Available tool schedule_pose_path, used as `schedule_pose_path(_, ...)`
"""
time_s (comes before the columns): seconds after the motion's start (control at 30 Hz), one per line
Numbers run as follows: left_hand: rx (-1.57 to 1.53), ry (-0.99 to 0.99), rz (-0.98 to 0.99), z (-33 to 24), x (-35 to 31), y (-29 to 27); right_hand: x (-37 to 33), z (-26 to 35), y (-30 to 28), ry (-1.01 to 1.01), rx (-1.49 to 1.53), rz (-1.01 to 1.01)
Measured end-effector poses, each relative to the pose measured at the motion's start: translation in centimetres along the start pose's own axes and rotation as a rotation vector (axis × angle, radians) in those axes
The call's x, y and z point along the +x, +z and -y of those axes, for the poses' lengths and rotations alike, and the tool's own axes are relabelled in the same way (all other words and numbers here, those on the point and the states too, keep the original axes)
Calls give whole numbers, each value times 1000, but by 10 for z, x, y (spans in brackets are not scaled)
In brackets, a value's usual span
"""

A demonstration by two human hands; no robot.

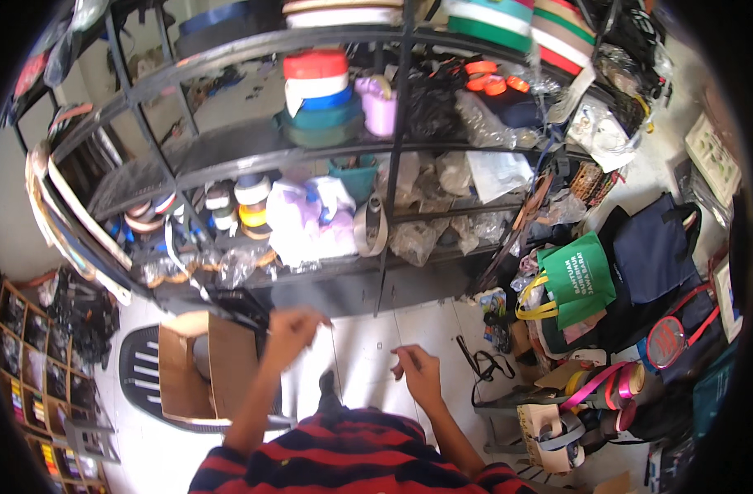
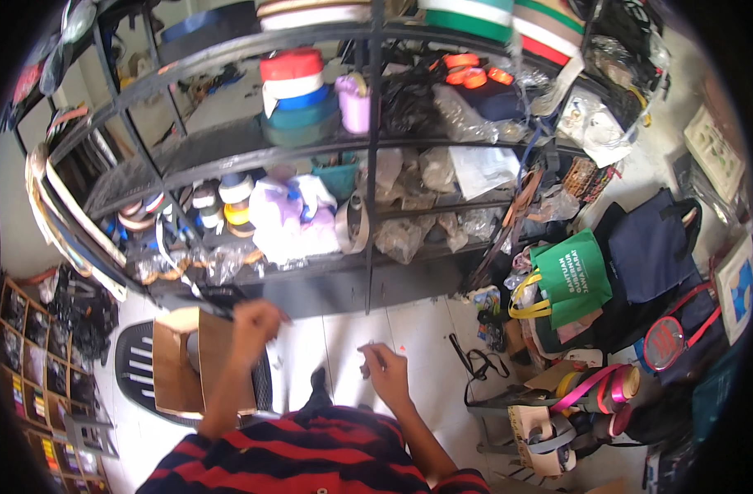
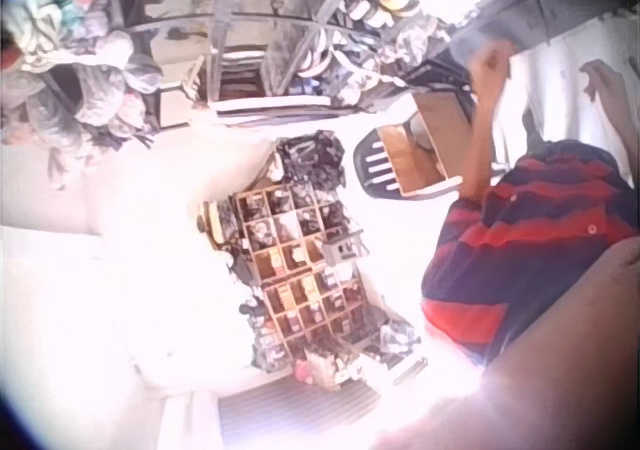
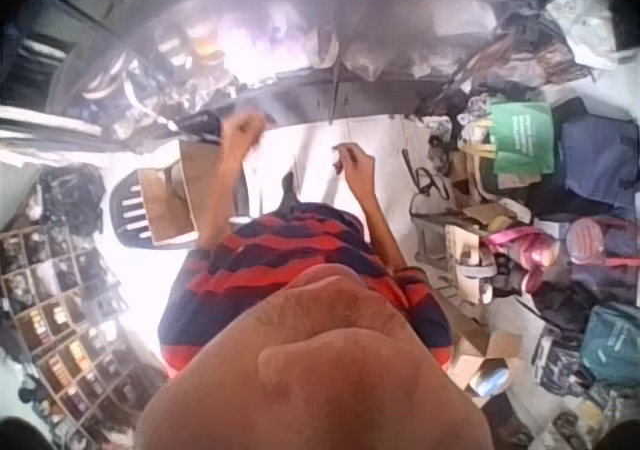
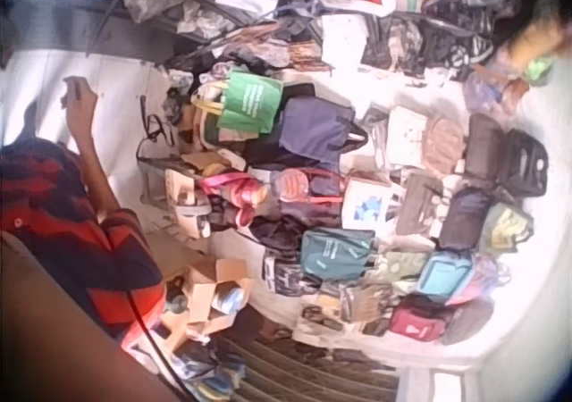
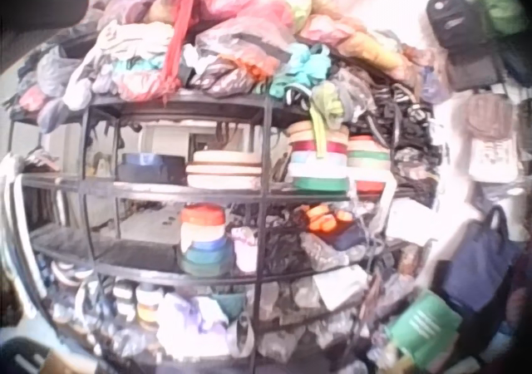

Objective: The person picks up and moves rolls of ribbon and webbing from a shelf and a box, handling the material ends by hand to check and secure them.

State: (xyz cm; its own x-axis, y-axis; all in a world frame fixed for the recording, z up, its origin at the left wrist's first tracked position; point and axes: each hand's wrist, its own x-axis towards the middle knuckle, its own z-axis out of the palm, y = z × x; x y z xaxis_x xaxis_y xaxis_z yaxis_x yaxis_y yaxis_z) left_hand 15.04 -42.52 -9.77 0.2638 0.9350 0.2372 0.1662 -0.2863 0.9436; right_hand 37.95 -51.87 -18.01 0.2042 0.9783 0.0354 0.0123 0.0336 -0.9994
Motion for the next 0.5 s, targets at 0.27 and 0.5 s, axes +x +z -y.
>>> schedule_pose_path(0.27,-99,1296,651,-213,104,-85,3,2,7,-37,-1,65)
schedule_pose_path(0.5,270,1021,722,-260,117,-64,3,-1,7,-53,-35,72)
